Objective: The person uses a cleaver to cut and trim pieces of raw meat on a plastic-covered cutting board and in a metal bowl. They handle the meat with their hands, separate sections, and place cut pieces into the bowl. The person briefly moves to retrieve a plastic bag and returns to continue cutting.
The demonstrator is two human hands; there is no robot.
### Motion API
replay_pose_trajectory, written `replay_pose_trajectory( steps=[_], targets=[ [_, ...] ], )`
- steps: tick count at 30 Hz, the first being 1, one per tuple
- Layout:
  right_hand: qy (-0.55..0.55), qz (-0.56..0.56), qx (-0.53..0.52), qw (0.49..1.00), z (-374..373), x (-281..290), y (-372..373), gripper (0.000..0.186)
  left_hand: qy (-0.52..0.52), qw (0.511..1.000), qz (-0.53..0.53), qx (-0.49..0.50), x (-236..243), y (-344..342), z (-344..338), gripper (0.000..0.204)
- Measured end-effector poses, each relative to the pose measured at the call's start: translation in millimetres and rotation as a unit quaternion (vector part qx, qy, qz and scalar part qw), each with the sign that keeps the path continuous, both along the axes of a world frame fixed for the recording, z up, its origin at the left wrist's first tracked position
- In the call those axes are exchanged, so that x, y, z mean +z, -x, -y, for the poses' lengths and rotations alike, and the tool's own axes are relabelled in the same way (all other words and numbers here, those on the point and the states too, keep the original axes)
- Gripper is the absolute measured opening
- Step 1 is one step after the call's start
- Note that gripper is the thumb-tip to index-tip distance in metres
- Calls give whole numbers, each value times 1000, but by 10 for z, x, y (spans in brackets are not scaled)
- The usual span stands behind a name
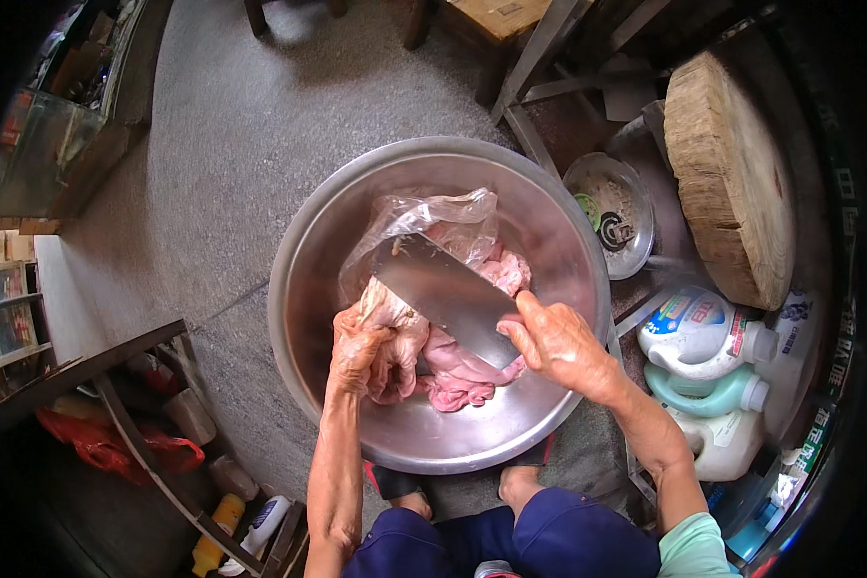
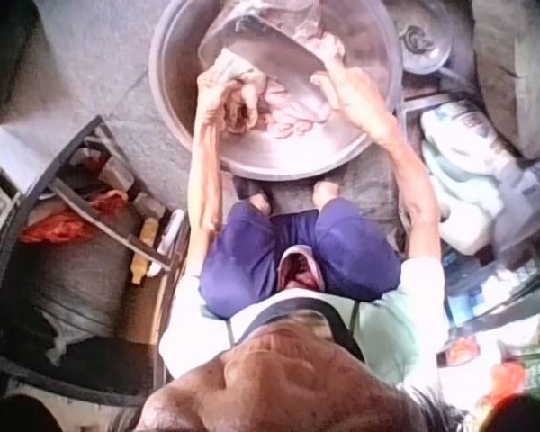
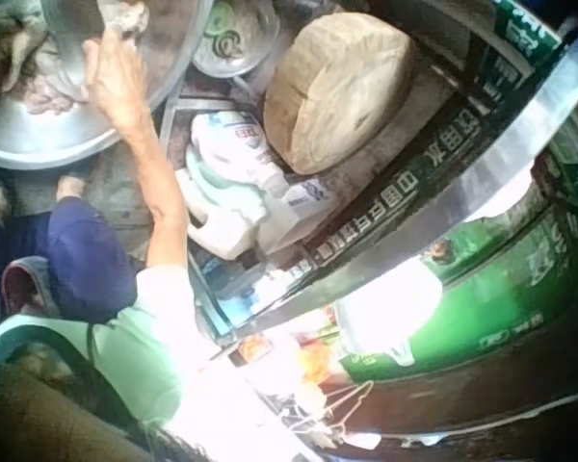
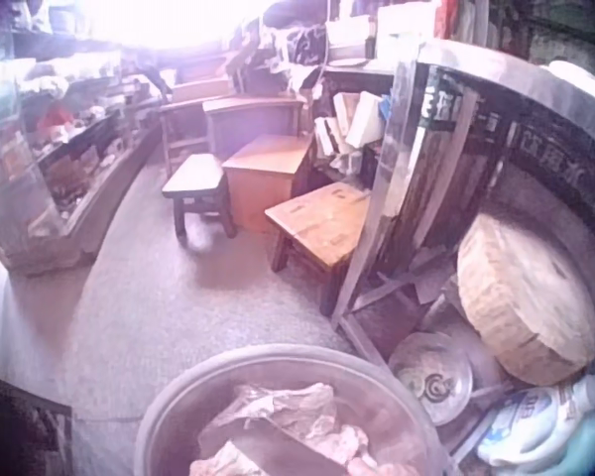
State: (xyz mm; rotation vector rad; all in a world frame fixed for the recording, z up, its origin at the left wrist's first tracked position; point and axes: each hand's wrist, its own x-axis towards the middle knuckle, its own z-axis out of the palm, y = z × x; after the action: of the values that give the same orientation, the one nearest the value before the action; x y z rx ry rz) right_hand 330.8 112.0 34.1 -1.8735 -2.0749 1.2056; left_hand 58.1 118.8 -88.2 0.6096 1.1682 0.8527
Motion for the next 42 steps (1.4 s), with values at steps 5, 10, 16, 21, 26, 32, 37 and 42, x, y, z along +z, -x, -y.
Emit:
replay_pose_trajectory(
  steps=[5, 10, 16, 21, 26, 32, 37, 42],
  targets=[
    [-4, -49, -55, 997, -63, -238, -173, 34, 11, 1000, 24, -14, -78, 41, -60, 51],
    [19, -26, -80, 996, -146, -135, -198, 36, 23, 999, 25, 10, -179, 68, -15, 53],
    [-10, -46, 1, 999, 60, -11, 26, 28, 29, 999, 21, 24, -184, 85, -30, 51],
    [3, 25, -42, 999, -69, -274, -123, 32, 32, 997, -62, 8, -54, 29, -42, 30],
    [-5, 32, -49, 998, -128, -163, -151, 34, 64, 995, -59, 47, -98, 92, -63, 22],
    [-13, 48, 45, 998, 94, -63, 10, 30, 32, 991, -129, 8, -231, 171, -142, 39],
    [-56, 46, -13, 997, -31, -295, -112, 28, 83, 973, -203, -77, -50, 20, -227, 41],
    [-79, 101, -29, 991, -120, -273, -196, 30, 69, 982, -160, -69, 31, 68, -170, 34]
  ],
)
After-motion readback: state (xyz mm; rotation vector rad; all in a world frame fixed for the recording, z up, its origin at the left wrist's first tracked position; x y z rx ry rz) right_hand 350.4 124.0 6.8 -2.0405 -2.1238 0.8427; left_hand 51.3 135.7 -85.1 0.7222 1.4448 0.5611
